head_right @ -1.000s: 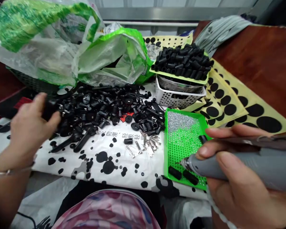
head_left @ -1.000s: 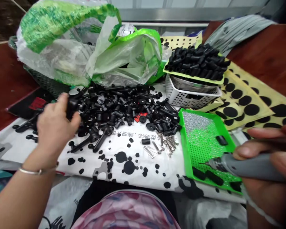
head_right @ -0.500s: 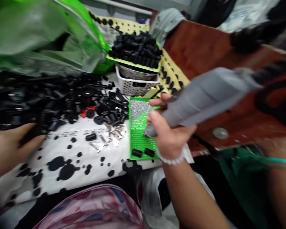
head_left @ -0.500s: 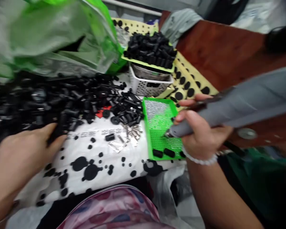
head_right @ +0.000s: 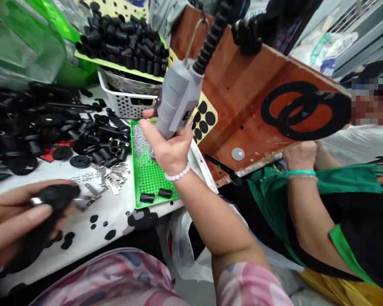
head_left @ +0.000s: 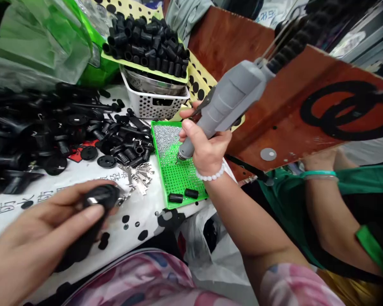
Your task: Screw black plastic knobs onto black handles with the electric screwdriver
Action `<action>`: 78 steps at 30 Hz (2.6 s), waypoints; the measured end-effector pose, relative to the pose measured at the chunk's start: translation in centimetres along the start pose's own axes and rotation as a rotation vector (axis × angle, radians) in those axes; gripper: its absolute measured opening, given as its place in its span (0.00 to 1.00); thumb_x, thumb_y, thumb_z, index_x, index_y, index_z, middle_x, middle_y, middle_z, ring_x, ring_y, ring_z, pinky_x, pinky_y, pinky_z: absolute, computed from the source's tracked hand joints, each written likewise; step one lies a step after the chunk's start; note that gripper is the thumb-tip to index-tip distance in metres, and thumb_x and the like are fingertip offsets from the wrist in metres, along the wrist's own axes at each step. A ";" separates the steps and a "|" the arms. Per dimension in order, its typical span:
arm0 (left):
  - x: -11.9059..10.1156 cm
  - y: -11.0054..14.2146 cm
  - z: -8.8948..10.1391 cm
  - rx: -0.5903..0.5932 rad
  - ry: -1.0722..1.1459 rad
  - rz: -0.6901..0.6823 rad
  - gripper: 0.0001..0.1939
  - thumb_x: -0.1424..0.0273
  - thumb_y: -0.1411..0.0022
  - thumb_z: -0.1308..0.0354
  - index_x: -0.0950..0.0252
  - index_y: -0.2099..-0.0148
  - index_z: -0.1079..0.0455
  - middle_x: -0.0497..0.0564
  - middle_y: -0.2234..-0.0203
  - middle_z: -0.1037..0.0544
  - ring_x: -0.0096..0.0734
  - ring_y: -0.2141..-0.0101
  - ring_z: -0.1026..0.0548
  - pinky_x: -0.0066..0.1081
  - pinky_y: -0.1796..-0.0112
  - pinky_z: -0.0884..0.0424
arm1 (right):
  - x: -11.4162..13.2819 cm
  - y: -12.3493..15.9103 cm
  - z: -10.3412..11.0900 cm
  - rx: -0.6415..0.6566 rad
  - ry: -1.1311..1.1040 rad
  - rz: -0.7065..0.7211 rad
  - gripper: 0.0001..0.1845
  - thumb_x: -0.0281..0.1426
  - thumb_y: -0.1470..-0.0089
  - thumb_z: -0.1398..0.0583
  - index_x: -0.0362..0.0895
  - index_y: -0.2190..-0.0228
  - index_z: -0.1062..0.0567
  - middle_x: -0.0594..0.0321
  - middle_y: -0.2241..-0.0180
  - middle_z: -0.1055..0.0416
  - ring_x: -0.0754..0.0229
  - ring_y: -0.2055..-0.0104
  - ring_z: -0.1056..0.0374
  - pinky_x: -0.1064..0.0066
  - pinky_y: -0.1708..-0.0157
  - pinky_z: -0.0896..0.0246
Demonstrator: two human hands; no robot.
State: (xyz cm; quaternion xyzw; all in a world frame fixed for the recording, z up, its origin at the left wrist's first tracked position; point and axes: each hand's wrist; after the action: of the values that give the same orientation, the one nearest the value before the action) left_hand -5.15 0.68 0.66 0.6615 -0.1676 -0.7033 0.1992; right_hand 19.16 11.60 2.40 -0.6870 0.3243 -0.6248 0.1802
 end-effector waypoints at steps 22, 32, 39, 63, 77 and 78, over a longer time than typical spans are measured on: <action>0.9 -0.8 -5.8 0.298 0.356 0.113 0.21 0.66 0.48 0.35 0.64 0.54 0.37 0.52 0.74 0.21 0.26 0.79 0.30 0.24 0.79 0.30 | 0.3 0.0 -0.4 -0.042 0.037 0.008 0.08 0.31 0.55 0.36 0.46 0.69 0.28 0.64 0.69 0.27 0.66 0.79 0.35 0.71 0.80 0.33; 0.7 -1.0 -6.9 0.206 0.336 0.102 0.28 0.65 0.54 0.32 0.66 0.51 0.34 0.51 0.77 0.22 0.26 0.81 0.30 0.24 0.82 0.31 | 5.8 0.0 -2.3 -0.002 -0.132 0.008 0.10 0.32 0.51 0.37 0.47 0.64 0.28 0.67 0.67 0.28 0.69 0.78 0.35 0.77 0.81 0.33; 0.9 -0.8 -6.9 0.238 0.311 0.063 0.27 0.64 0.50 0.35 0.67 0.49 0.34 0.51 0.76 0.22 0.25 0.81 0.31 0.24 0.82 0.32 | 7.0 1.9 -3.8 0.141 -0.091 -0.033 0.12 0.37 0.50 0.38 0.52 0.61 0.30 0.70 0.65 0.28 0.69 0.77 0.32 0.76 0.74 0.29; 0.6 -0.7 -7.1 0.238 0.282 0.032 0.29 0.62 0.53 0.34 0.70 0.50 0.35 0.48 0.79 0.25 0.24 0.82 0.33 0.23 0.83 0.34 | 6.2 3.1 -4.1 0.139 -0.140 -0.123 0.13 0.30 0.53 0.38 0.51 0.62 0.27 0.68 0.66 0.27 0.67 0.77 0.34 0.73 0.77 0.32; 1.1 -0.2 -7.1 0.104 0.260 0.026 0.22 0.68 0.55 0.34 0.65 0.54 0.28 0.43 0.85 0.28 0.23 0.86 0.36 0.21 0.86 0.40 | 6.2 4.7 -5.0 0.201 -0.098 -0.093 0.09 0.27 0.52 0.40 0.51 0.69 0.33 0.69 0.70 0.32 0.65 0.78 0.35 0.69 0.76 0.32; 1.1 -0.2 -7.2 0.094 0.250 0.024 0.23 0.68 0.54 0.34 0.66 0.54 0.28 0.43 0.85 0.28 0.22 0.87 0.36 0.21 0.86 0.40 | 6.2 4.7 -5.0 0.207 -0.106 -0.102 0.09 0.27 0.53 0.39 0.51 0.69 0.32 0.69 0.69 0.32 0.65 0.78 0.35 0.69 0.77 0.32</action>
State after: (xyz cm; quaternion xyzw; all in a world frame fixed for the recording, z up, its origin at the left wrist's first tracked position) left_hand 1.94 0.50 -0.87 0.7507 -0.1821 -0.6042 0.1957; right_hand 13.30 4.83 4.77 -0.7126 0.2126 -0.6260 0.2349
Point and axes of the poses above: each hand's wrist, its own y-axis away from the middle knuckle, its own z-axis out of the back of the hand, x = y × z
